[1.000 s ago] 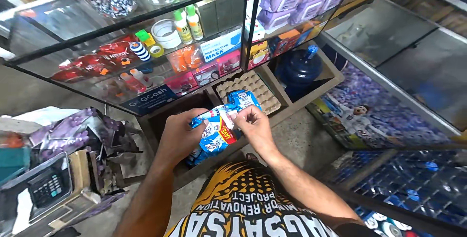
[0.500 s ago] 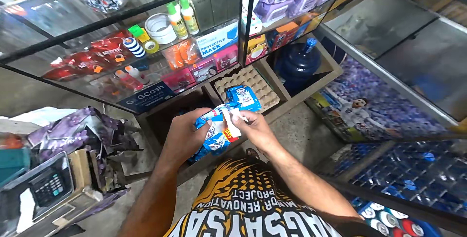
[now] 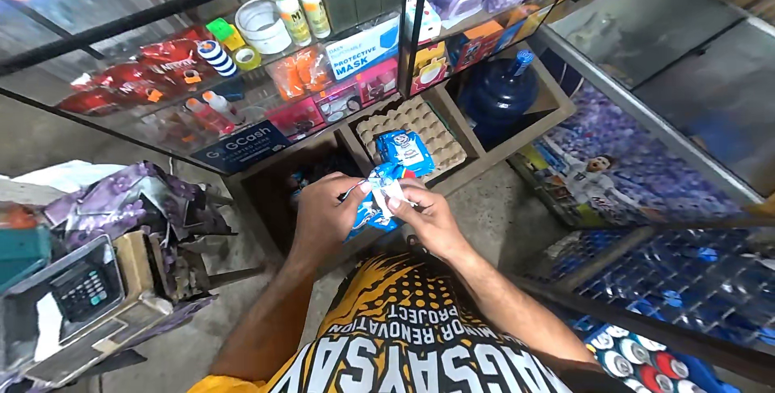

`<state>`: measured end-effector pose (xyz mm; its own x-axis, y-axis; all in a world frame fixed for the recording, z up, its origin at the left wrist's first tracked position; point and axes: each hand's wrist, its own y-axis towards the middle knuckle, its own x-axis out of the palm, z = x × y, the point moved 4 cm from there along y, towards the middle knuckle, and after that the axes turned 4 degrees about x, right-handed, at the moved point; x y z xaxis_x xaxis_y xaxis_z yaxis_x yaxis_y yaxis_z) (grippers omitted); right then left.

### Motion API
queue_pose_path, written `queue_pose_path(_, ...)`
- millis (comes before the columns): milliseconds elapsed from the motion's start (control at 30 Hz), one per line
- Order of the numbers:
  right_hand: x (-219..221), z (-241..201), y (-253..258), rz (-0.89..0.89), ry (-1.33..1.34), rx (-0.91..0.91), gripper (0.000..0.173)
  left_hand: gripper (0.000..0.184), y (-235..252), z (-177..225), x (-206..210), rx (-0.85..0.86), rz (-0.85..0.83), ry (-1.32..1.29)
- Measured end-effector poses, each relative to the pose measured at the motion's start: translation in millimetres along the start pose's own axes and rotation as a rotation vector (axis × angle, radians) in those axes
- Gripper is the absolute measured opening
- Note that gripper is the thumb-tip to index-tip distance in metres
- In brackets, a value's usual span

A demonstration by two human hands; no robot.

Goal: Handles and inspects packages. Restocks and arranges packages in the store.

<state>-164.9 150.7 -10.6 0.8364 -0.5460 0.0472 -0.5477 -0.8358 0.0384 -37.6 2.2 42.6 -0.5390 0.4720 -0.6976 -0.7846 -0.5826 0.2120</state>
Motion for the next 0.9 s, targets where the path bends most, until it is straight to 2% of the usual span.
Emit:
queue_pose_path(167,-6,-4,-7,-0.006,-0.038,-0.048,0.023,0.015,5,5,0,-0.003,0.106,-0.077)
queue_pose_path(500,-13,-24,-17,-0.011,-0.121,-0.093,0.027,0.01,16,10,-7,0.012,0.147,-0.18)
queue_pose_path(567,-13,-27,-18,-0.033,-0.126,-0.102,0.027,0.011,18,7,-11,0.027,0.082,-0.209)
queue_pose_path(667,-10,-31,-21,-0.096,-0.109,-0.109,0.027,0.019,24,1,-18,0.036,-0.206,-0.275)
queue_pose_path(767,-5,-25,-20,-0.147,-0.092,-0.082,0.027,0.049,23,-5,-13,0.004,-0.467,-0.25)
queue_pose_path(800,-3,-21,-19,-0.153,-0.09,-0.08,0.028,0.056,22,-6,-8,-0.02,-0.487,-0.2)
queue_pose_path(833,-1,-18,-19,-0.156,-0.088,-0.082,0.028,0.054,21,-7,-3,-0.044,-0.469,-0.143)
queue_pose_path(900,2,-14,-19,-0.159,-0.083,-0.081,0.028,0.037,19,-10,7,-0.062,-0.41,-0.076)
